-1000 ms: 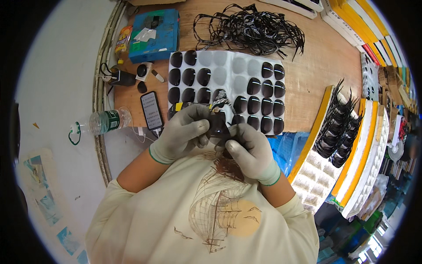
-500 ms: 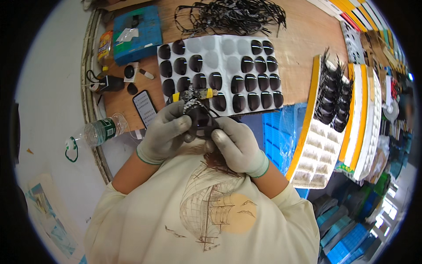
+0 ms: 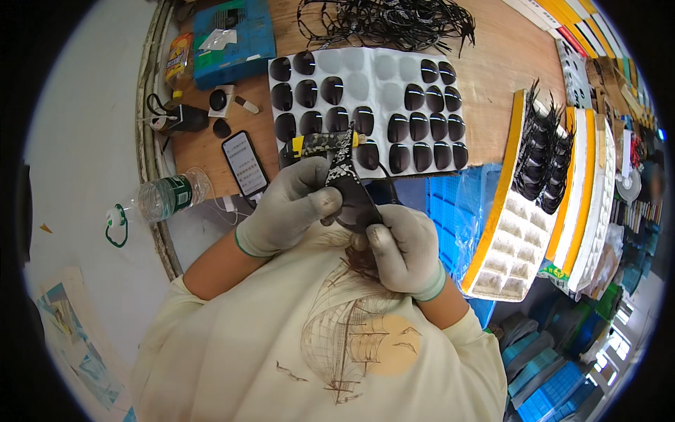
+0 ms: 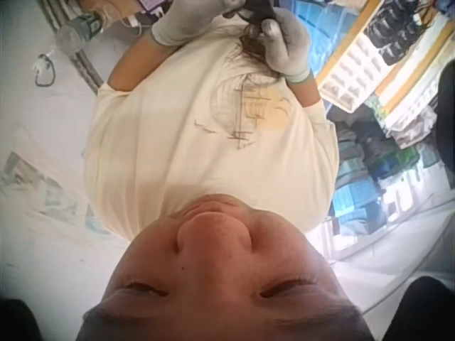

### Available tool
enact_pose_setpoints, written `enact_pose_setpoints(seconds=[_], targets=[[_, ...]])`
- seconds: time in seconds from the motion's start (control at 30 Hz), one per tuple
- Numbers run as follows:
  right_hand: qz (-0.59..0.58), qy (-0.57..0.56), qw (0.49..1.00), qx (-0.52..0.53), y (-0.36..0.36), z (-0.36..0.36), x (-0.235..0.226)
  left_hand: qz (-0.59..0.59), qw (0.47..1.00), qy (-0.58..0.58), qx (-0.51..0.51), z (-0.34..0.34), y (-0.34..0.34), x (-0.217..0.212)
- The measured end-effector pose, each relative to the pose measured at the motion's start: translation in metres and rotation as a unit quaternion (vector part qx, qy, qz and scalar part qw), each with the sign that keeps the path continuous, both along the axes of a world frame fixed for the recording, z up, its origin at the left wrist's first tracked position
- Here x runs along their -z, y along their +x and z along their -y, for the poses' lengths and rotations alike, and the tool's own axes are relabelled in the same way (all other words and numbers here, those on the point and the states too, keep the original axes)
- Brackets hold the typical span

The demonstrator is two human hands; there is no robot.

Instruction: The person assembles sunglasses by inserting dark lenses into frames and attaching elastic straps. They repeatedly pick up frames and lenses from a foam tray, fit the lenses into the frame rims, and secure the straps before placing the completed units into a white tray.

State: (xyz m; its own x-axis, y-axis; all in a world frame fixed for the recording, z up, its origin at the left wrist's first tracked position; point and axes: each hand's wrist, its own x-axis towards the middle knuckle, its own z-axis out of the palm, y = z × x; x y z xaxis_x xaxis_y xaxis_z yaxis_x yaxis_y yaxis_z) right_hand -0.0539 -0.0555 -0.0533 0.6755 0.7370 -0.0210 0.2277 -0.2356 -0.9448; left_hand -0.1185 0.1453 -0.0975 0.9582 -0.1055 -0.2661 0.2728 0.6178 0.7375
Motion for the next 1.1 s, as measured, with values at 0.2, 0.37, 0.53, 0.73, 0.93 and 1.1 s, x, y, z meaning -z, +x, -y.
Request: enact_pose_setpoints(seconds=[0.2,0.37,0.53,0.73,0.93,1.1], targets=[[-0.040,-0.045,0.995,-0.085,0.002,0.016,0.005,0.036,0.992,0.097,0.070,-0.014,-0.004,-0.016],[-0.068,-0.020,0.995,-0.068,0.005,0.017,0.006,0.057,0.976,0.165,0.130,-0.017,-0.005,-0.027],[-0.107,0.021,0.990,0.088,-0.012,0.003,0.016,0.031,0.986,0.147,0.068,-0.005,-0.009,-0.023],[-0.059,-0.036,0.990,0.124,-0.004,-0.006,0.009,0.032,0.955,0.292,0.052,0.002,0.001,-0.024],[-0.093,-0.015,0.986,0.140,0.019,-0.006,0.016,0.049,0.928,0.365,0.046,0.009,0.026,-0.007],[-0.069,-0.042,0.991,0.104,0.065,0.012,0.016,0.047,0.942,0.332,-0.001,0.031,0.064,0.010]])
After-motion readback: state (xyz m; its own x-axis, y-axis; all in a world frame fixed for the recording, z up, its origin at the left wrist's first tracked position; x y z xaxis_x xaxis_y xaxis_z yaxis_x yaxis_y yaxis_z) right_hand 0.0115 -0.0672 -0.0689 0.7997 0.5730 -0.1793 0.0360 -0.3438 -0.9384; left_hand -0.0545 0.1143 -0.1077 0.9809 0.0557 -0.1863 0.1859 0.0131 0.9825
